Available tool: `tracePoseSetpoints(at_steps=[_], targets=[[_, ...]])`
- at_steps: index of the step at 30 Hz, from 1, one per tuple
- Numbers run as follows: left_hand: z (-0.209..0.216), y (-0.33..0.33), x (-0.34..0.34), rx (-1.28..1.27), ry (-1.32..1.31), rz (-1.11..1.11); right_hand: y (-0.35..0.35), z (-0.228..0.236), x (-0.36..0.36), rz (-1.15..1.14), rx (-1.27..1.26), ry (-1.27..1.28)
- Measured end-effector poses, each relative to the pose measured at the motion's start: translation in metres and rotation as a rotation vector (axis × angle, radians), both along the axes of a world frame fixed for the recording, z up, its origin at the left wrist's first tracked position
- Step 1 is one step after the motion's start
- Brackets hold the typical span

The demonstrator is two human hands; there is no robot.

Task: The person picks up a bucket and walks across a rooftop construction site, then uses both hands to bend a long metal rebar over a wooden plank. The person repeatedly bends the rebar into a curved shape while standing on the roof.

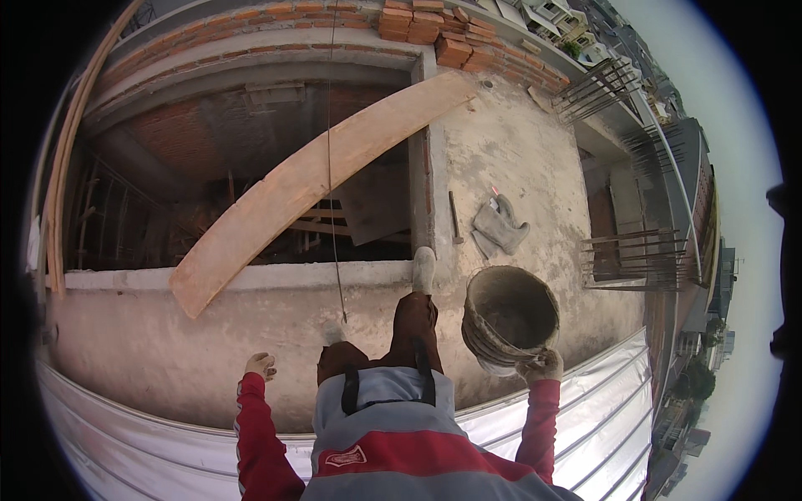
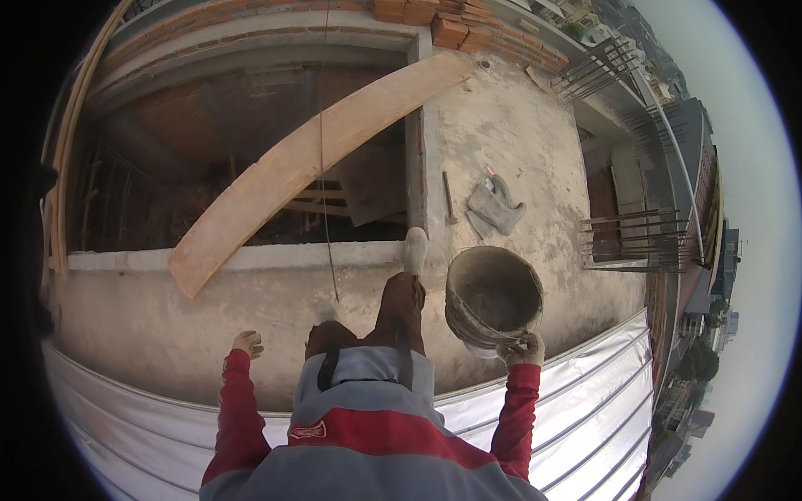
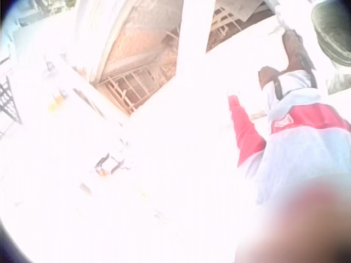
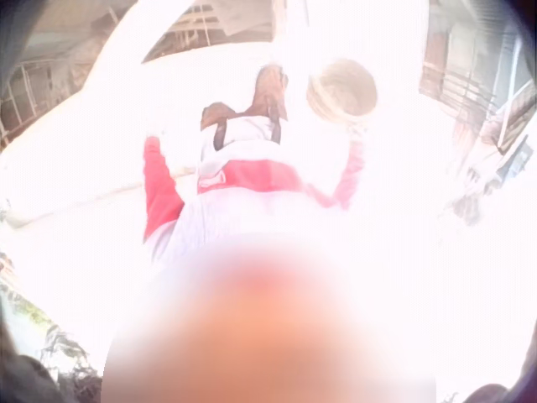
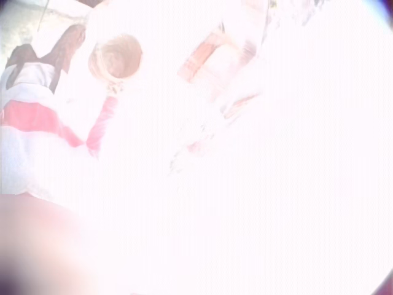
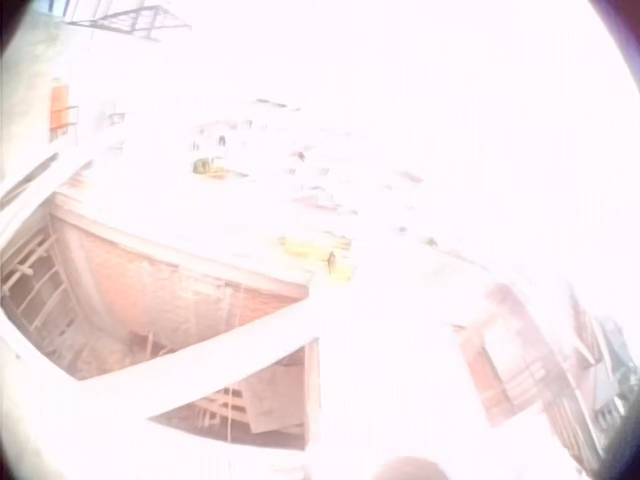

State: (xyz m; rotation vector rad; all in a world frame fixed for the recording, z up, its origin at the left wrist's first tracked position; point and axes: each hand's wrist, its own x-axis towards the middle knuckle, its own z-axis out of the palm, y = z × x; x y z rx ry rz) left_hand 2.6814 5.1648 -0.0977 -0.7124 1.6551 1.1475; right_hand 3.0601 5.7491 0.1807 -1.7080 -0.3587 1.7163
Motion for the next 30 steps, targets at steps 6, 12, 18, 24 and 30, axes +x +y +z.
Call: tracePoseSetpoints(at_steps=[6, 12, 18, 24, 30], targets=[[0.01, 0.053, 0.047, -0.072, -0.049, 0.084, 0.092, -0.044, -0.072, 0.219, -0.007, 0.045], [-0.003, 0.144, 0.085, 0.034, -0.093, 0.141, 0.172, -0.113, -0.146, 0.501, -0.065, 0.072], [-0.025, 0.202, 0.087, 0.04, -0.098, 0.12, 0.219, -0.205, -0.221, 0.583, -0.109, 0.177], [-0.056, 0.196, 0.11, 0.02, -0.069, 0.114, 0.244, -0.276, -0.289, 0.702, -0.094, 0.214], [-0.061, 0.197, 0.125, -0.056, -0.11, 0.077, 0.246, -0.323, -0.357, 0.702, -0.077, 0.256]])
